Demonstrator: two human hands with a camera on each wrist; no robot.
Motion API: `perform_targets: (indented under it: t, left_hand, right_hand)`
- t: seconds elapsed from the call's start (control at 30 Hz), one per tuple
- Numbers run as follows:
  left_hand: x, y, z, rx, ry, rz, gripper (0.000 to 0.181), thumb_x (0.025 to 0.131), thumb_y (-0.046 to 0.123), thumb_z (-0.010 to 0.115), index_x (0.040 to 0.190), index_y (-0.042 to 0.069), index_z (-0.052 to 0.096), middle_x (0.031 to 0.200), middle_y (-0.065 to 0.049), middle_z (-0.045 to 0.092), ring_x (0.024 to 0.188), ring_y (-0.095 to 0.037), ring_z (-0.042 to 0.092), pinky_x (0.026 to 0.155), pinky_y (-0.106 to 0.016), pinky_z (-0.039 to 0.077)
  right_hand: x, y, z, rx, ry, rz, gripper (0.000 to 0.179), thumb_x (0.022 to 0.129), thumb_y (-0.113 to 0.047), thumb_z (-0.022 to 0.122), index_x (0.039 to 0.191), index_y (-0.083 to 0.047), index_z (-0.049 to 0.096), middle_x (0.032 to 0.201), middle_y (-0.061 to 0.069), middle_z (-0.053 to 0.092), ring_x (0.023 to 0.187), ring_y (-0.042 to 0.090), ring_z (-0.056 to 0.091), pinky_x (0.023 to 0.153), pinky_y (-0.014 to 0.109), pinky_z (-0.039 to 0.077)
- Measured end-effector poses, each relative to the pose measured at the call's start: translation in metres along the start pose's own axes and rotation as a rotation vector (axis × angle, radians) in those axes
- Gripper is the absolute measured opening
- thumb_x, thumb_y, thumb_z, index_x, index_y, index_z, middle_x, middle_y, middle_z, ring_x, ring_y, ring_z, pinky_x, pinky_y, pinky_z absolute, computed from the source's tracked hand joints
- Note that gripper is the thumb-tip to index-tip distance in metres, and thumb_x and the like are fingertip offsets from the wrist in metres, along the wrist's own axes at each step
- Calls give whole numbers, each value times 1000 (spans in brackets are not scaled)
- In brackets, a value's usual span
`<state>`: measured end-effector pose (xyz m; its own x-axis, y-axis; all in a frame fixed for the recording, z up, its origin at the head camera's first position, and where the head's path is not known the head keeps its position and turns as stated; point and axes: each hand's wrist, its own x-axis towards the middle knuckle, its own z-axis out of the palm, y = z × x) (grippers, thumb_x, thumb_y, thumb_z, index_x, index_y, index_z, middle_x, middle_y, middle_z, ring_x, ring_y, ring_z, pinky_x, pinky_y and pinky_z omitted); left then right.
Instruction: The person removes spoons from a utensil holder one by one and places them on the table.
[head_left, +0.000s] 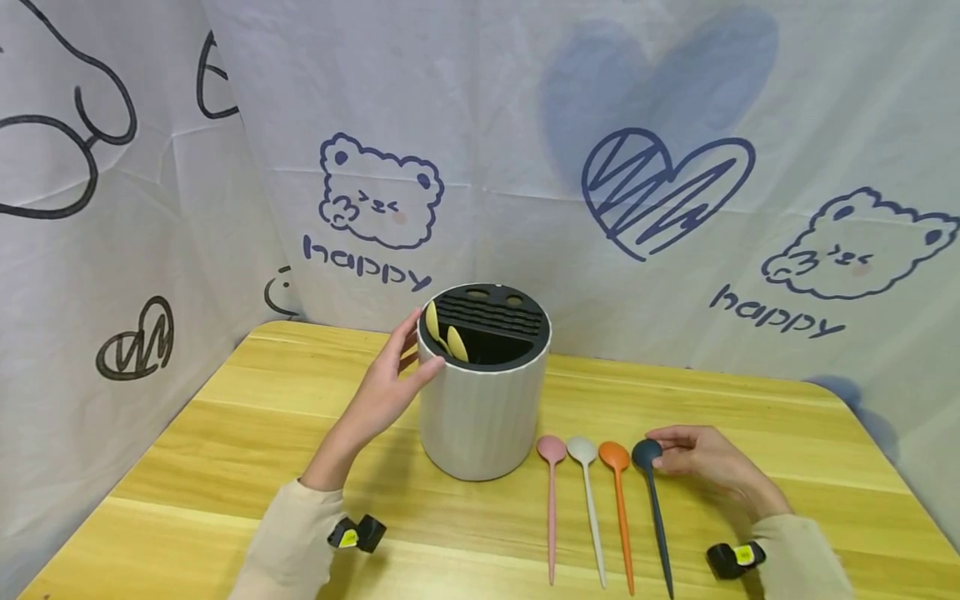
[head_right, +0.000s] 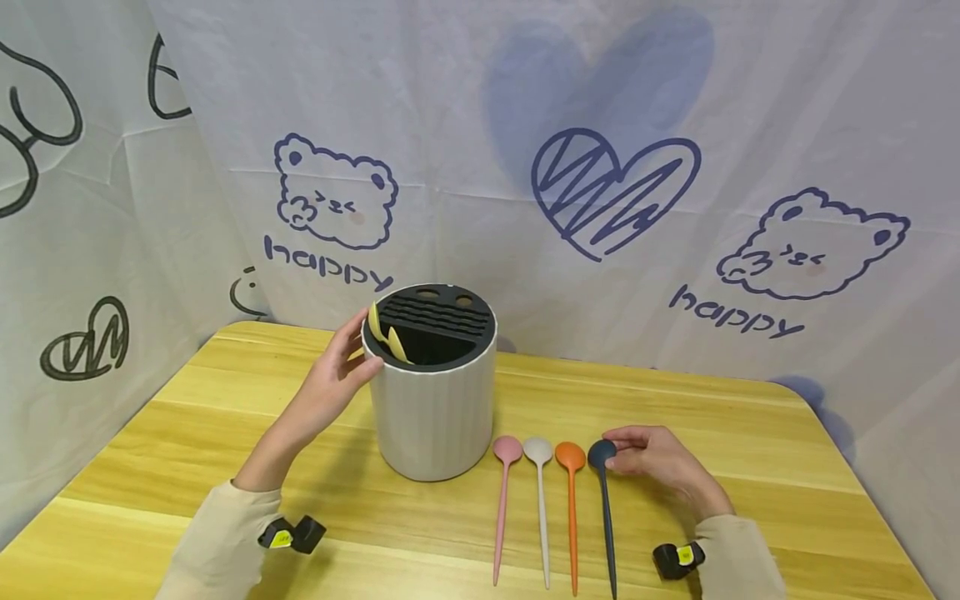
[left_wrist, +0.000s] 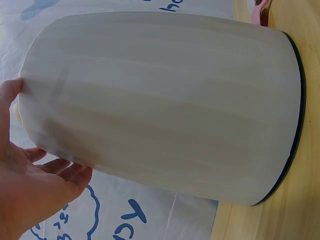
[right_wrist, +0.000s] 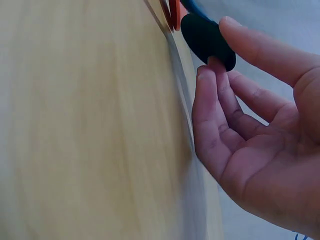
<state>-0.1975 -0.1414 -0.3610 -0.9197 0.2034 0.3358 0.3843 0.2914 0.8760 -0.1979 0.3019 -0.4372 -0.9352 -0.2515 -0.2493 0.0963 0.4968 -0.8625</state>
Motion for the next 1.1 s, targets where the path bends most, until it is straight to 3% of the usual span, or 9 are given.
perform_targets:
  t: [0.33, 1.1]
  left_hand:
    - [0, -1, 1, -3, 2, 1, 72, 96, 26, 58, 155, 11, 19, 158, -12, 22, 141, -30, 27, 112, -47, 28]
    - [0, -1, 1, 6, -1, 1, 72, 97, 27, 57, 154, 9, 19, 157, -14, 22, 141, -32, 27, 112, -48, 28]
  right_hand:
    - [1, 0, 3, -64, 29, 12, 56, 83, -13, 76, 128, 11, 54, 108, 12, 64, 97, 23, 60, 79, 32, 54]
    - [-1, -1, 7, -77, 100, 5, 53, 81, -9, 76, 125, 12, 56, 111, 15, 64, 95, 23, 60, 77, 29, 54]
